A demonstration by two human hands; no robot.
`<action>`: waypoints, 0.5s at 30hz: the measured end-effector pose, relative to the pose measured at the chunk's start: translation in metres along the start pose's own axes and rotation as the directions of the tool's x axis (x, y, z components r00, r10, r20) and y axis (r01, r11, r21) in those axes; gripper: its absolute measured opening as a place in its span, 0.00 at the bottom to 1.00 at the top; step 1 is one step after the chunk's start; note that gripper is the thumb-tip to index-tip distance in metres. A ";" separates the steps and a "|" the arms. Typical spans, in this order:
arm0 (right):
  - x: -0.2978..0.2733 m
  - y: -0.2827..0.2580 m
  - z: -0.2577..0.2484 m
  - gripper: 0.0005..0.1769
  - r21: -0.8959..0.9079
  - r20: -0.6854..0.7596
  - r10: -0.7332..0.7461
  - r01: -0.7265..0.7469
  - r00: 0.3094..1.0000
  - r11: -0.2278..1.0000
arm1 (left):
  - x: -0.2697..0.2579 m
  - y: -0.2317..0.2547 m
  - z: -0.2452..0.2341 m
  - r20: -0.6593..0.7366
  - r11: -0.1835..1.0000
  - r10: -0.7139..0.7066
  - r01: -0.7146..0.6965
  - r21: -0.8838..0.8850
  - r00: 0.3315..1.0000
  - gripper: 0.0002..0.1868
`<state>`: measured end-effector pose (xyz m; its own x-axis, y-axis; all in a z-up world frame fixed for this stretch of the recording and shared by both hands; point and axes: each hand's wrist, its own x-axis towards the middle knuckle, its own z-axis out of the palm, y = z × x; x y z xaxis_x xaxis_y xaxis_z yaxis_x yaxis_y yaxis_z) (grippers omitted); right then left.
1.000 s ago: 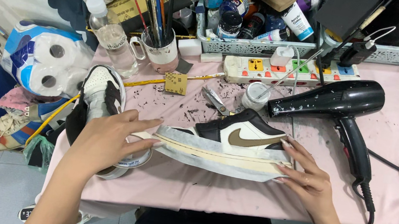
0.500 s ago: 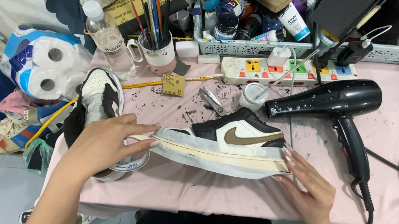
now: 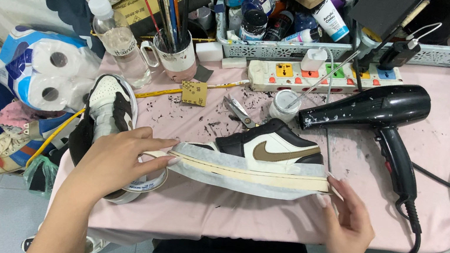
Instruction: The person applies masking tape to the midsole of a sneaker to mask off sections for painting. They use scissors to cut the tape and smooth it down along the shoe's contours, preparing the surface for a custom design.
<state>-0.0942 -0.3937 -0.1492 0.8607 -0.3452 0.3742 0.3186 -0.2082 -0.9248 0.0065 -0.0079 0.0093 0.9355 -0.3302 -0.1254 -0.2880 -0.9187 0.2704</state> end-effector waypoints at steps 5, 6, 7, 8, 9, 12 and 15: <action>0.003 0.017 -0.010 0.07 0.253 0.033 0.174 -0.177 0.984 0.951 | 0.000 0.001 0.000 -0.005 1.000 0.007 -0.007 -0.015 1.000 0.24; 0.003 0.019 -0.012 0.06 0.300 0.038 0.230 -0.231 0.972 0.926 | 0.000 0.001 -0.001 0.004 1.000 -0.004 0.005 -0.019 1.000 0.24; 0.004 0.021 -0.012 0.04 0.347 0.045 0.285 -0.283 0.957 0.894 | 0.000 0.001 -0.001 0.014 1.000 -0.016 0.016 -0.023 1.000 0.25; 0.006 0.022 -0.011 0.04 0.392 0.056 0.338 -0.332 0.940 0.858 | 0.001 0.001 -0.001 0.014 1.000 -0.018 0.018 -0.023 1.000 0.25; 0.007 0.022 -0.010 0.05 0.399 0.060 0.357 -0.350 0.932 0.847 | 0.000 0.001 -0.001 0.013 1.000 -0.019 0.020 -0.023 1.000 0.25; 0.010 0.020 -0.006 0.08 0.422 0.072 0.389 -0.382 0.918 0.822 | 0.000 0.001 0.000 0.003 0.999 -0.001 0.001 -0.032 1.000 0.25; 0.009 0.020 -0.003 0.08 0.410 0.063 0.369 -0.361 0.928 0.838 | -0.001 0.000 0.000 0.008 0.999 0.001 -0.001 -0.035 1.000 0.25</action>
<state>-0.0813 -0.4034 -0.1642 0.9405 -0.3397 0.0020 0.1194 0.3252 -0.9381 0.0058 -0.0076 0.0091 0.9337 -0.3327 -0.1327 -0.2811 -0.9102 0.3041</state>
